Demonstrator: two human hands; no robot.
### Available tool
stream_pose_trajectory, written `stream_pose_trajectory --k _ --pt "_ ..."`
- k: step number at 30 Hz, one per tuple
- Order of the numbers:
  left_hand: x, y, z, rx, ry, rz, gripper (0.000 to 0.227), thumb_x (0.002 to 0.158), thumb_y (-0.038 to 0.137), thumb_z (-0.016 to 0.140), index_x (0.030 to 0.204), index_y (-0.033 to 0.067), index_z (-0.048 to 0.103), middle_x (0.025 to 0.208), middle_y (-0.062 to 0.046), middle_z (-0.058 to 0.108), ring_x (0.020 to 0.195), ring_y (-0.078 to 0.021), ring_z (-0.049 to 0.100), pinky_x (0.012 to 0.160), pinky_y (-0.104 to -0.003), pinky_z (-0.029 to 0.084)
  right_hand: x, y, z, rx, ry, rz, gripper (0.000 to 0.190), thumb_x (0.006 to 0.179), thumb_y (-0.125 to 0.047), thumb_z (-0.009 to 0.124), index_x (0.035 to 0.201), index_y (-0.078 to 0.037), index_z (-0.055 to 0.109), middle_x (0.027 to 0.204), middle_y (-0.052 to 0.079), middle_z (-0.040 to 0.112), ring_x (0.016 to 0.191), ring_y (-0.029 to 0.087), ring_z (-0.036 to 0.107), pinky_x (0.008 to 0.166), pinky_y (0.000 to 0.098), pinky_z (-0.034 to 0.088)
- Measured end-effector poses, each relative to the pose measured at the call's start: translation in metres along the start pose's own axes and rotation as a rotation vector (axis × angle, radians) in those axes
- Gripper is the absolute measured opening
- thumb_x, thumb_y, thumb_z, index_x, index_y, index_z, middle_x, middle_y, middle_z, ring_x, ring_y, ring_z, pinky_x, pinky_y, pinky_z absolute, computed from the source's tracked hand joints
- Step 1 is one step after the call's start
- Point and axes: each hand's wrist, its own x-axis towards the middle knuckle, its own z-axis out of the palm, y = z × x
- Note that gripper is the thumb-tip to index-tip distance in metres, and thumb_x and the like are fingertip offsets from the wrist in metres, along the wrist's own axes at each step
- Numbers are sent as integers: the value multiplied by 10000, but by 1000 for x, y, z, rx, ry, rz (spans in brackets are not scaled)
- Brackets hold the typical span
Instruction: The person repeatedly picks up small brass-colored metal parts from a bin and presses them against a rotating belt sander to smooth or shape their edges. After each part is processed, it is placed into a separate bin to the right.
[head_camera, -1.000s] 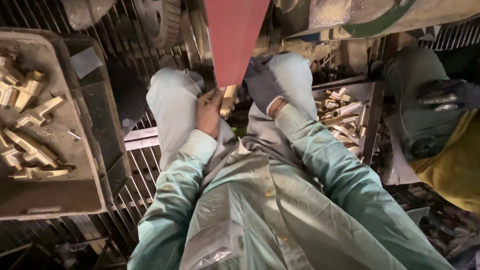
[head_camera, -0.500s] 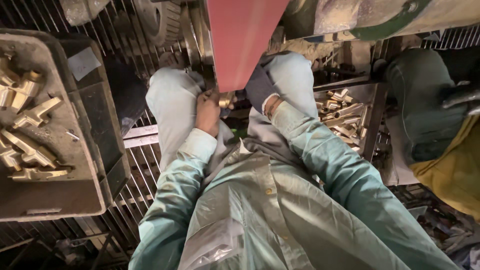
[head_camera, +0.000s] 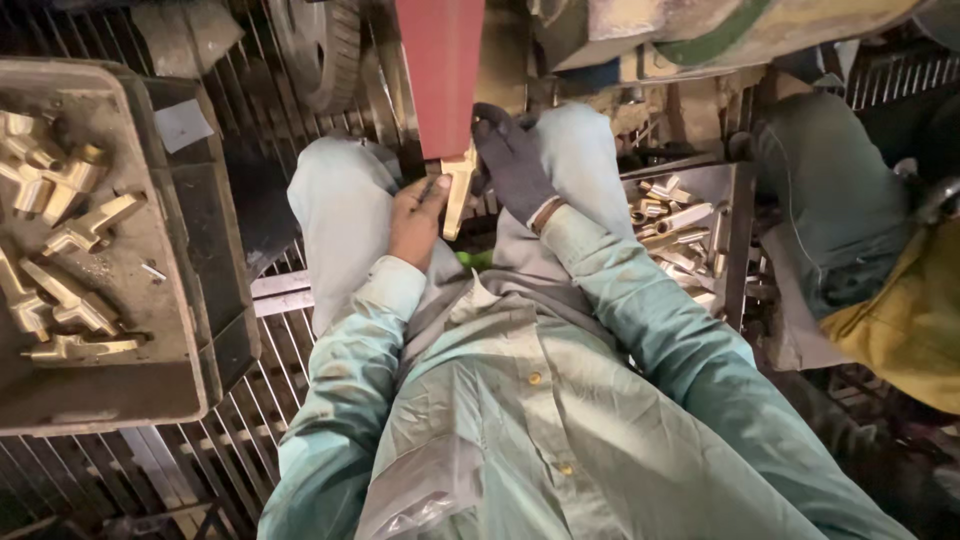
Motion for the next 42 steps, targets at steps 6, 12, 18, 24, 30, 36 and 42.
stream_pose_trajectory --k 6,12,18,24,30,36,42 --pt "5 10 -6 214 -17 220 399 1029 302 646 1261 -17 704 1097 -49 754 993 -87 652 922 -262 517 -13 -27 -4 -105 -36 -395 318 1111 -197 495 1385 -53 569 1148 38 644 1003 81 575 894 242 494" --pt "-11 34 -18 146 -49 118 367 947 237 695 1216 -11 718 1009 -71 746 841 -127 671 759 -307 573 -48 -33 -13 72 -40 -413 350 1068 -148 596 1397 -31 564 1216 43 586 1014 105 536 910 265 484" --pt "-45 37 -32 -35 -137 341 334 1026 199 682 1253 -44 704 1133 -98 748 997 -128 695 905 -270 565 -75 -41 -8 475 -125 -130 363 1055 -249 580 1359 -51 558 1096 120 659 892 208 716 765 361 639" --pt "-60 43 -39 -147 -79 358 473 858 94 762 1292 -24 616 1107 -108 753 984 -155 728 870 -293 592 -76 -51 -2 474 -61 -5 422 1052 -317 576 1376 -48 552 973 163 687 778 257 736 699 364 604" --pt "-64 40 -38 62 142 450 364 891 78 847 1205 -35 702 1037 -62 702 852 -107 621 748 -252 527 -67 -46 5 439 -119 54 419 1072 -299 529 1351 13 539 1058 159 703 828 243 728 748 403 635" --pt "-60 44 -42 -77 155 434 315 936 132 799 1181 -31 687 999 -91 730 781 -136 677 736 -276 579 -70 -47 -3 400 -253 82 441 1090 -242 524 1417 53 521 1124 152 701 901 222 727 798 399 628" --pt "-60 49 -41 -181 145 370 317 987 206 708 1166 -53 665 991 -113 737 746 -171 701 664 -300 573 -70 -43 -6 132 -207 7 394 1058 -222 519 1363 24 555 931 114 715 754 189 721 693 349 613"
